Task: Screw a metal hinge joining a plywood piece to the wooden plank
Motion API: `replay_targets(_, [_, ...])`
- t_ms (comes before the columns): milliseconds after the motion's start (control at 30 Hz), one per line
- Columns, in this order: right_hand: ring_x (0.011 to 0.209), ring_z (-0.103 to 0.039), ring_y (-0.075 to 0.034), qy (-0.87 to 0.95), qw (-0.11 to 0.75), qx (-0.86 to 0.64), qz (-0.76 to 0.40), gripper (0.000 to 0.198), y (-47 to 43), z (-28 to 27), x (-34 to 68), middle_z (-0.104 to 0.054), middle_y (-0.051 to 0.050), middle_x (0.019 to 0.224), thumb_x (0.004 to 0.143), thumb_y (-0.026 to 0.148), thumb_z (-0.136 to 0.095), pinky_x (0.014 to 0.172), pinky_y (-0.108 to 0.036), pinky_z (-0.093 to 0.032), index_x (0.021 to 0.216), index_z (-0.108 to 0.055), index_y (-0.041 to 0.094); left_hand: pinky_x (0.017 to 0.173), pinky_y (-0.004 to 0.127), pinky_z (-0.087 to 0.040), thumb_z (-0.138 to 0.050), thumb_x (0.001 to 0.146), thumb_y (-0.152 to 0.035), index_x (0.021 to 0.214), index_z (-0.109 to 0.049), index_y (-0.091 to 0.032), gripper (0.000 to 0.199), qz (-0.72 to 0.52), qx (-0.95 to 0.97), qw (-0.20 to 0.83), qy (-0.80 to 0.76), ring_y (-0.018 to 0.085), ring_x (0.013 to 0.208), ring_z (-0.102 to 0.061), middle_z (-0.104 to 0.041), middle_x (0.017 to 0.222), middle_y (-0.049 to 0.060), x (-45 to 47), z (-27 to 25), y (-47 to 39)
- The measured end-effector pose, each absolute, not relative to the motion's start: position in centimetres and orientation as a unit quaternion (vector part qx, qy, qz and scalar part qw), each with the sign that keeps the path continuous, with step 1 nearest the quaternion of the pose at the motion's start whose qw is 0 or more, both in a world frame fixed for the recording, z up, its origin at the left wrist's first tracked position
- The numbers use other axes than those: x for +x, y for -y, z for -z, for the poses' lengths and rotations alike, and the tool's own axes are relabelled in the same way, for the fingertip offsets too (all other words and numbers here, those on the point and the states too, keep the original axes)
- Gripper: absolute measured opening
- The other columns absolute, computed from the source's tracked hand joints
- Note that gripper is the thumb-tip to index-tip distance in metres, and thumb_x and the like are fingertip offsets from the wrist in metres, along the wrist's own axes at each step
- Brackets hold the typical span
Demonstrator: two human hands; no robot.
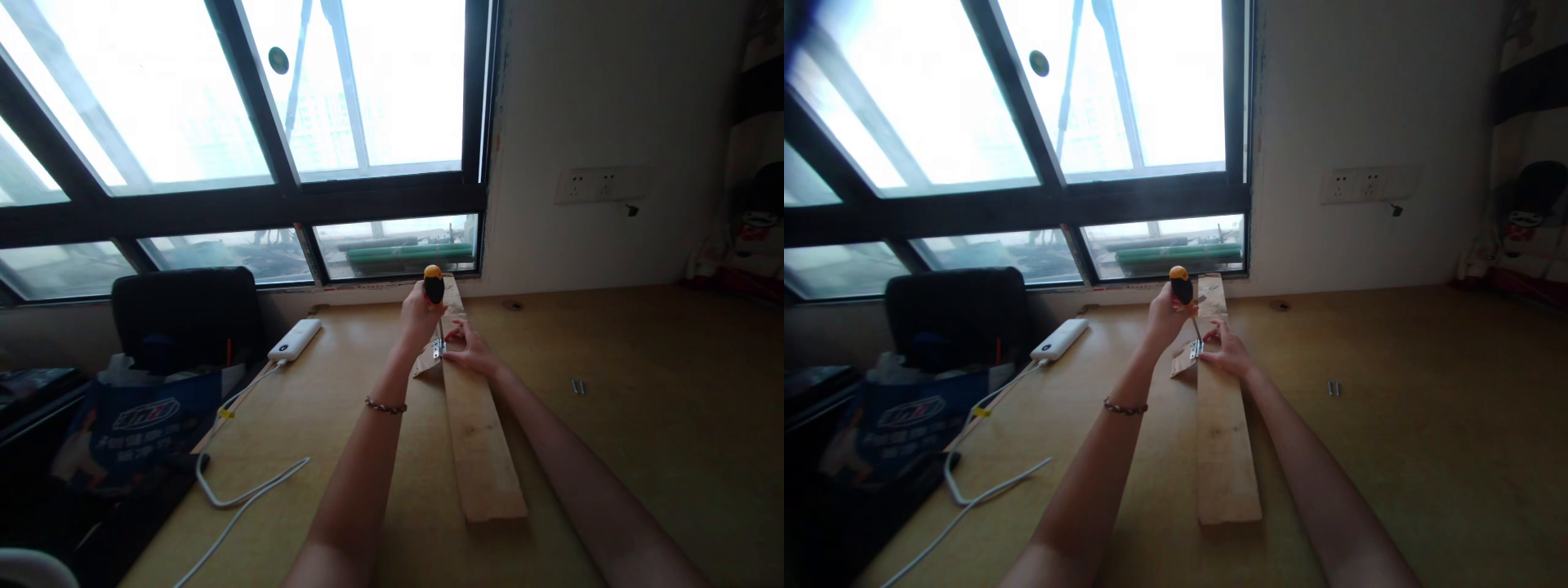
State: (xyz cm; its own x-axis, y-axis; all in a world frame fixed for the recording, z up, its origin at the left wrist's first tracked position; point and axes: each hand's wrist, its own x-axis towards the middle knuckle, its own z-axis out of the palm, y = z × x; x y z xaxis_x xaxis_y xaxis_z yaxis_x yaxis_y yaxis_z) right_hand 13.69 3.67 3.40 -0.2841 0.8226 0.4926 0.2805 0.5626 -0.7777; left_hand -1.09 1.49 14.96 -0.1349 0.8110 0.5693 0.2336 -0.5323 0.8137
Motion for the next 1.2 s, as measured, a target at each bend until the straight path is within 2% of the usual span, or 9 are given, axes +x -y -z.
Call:
replay_targets(233, [0.091, -0.06, -0.018, 0.747, 0.471, -0.371, -0.287, 0.074, -3.9, -3.2, 13.7, -0.06, -0.003, 0.094, 0.057, 0.032, -0.075, 0.09, -0.037, -0.044, 0.118, -0.035, 0.021, 0.065, 0.025, -0.043, -0.06, 0.06, -0.004, 0.095, -0.05, -0.017, 0.039, -0.552, 0.686, 0.223, -0.418, 0.014, 0.073, -0.058, -0.061, 0.084, 0.003, -1.0, -15.0, -1.1])
replay_targets(433, [0.091, -0.059, -0.017, 0.746, 0.477, -0.36, -0.292, 0.072, -3.9, -3.0, 13.7, -0.06, -0.003, 0.094, 0.058, 0.031, -0.075, 0.091, -0.036, -0.044, 0.118, -0.035, 0.021, 0.061, 0.023, -0.043, -0.064, 0.058, -0.009, 0.085, -0.052, -0.017, 0.031, -0.511, 0.704, 0.162, -0.465, 0.014, 0.069, -0.057, -0.062, 0.078, 0.002, -1.2, -15.6, -0.7])
replay_targets(700, [0.091, -0.059, -0.018, 0.746, 0.468, -0.381, -0.281, 0.072, -3.8, -3.3, 13.8, -0.059, -0.003, 0.095, 0.057, 0.033, -0.075, 0.089, -0.036, -0.044, 0.117, -0.038, 0.02, 0.063, 0.026, -0.044, -0.076, 0.052, -0.029, 0.078, -0.054, -0.016, 0.036, -0.553, 0.649, 0.077, -0.517, 0.016, 0.068, -0.057, -0.06, 0.071, 0.001, -0.9, -16.8, 0.4])
replay_targets(900, [0.093, -0.059, -0.019, 0.749, 0.462, -0.386, -0.276, 0.072, -4.2, -2.7, 13.8, -0.06, -0.003, 0.095, 0.058, 0.034, -0.075, 0.09, -0.037, -0.043, 0.118, -0.037, 0.02, 0.061, 0.026, -0.047, -0.077, 0.05, -0.028, 0.087, -0.056, -0.014, 0.044, -0.62, 0.624, 0.156, -0.449, 0.014, 0.065, -0.058, -0.061, 0.072, 0.001, -2.0, -17.8, 0.3])
replay_targets(1033, [0.092, -0.059, -0.018, 0.752, 0.468, -0.367, -0.284, 0.074, -4.1, -2.9, 13.9, -0.061, -0.004, 0.097, 0.058, 0.036, -0.075, 0.089, -0.036, -0.044, 0.118, -0.036, 0.019, 0.065, 0.027, -0.048, -0.073, 0.057, -0.025, 0.093, -0.057, -0.013, 0.042, -0.611, 0.665, 0.173, -0.394, 0.014, 0.07, -0.059, -0.062, 0.077, 0.003, -2.1, -18.9, 2.0])
replay_targets(1133, [0.099, -0.057, -0.02, 0.745, 0.488, -0.382, -0.247, 0.072, -3.2, -3.7, 14.9, -0.06, -0.007, 0.104, 0.057, 0.037, -0.076, 0.091, -0.038, -0.043, 0.117, -0.038, 0.02, 0.07, 0.028, -0.047, -0.068, 0.064, -0.022, 0.092, -0.057, -0.015, 0.031, -0.569, 0.726, 0.1, -0.374, 0.015, 0.076, -0.058, -0.062, 0.083, 0.004, -1.9, -18.8, 4.6])
replay_targets(1200, [0.101, -0.056, -0.021, 0.735, 0.509, -0.394, -0.212, 0.064, -2.0, -4.2, 16.2, -0.06, -0.007, 0.106, 0.061, 0.037, -0.073, 0.092, -0.039, -0.042, 0.115, -0.042, 0.021, 0.073, 0.028, -0.045, -0.062, 0.07, -0.019, 0.093, -0.057, -0.018, 0.023, -0.517, 0.77, 0.03, -0.373, 0.015, 0.08, -0.056, -0.06, 0.088, 0.004, -2.2, -17.7, 6.7])
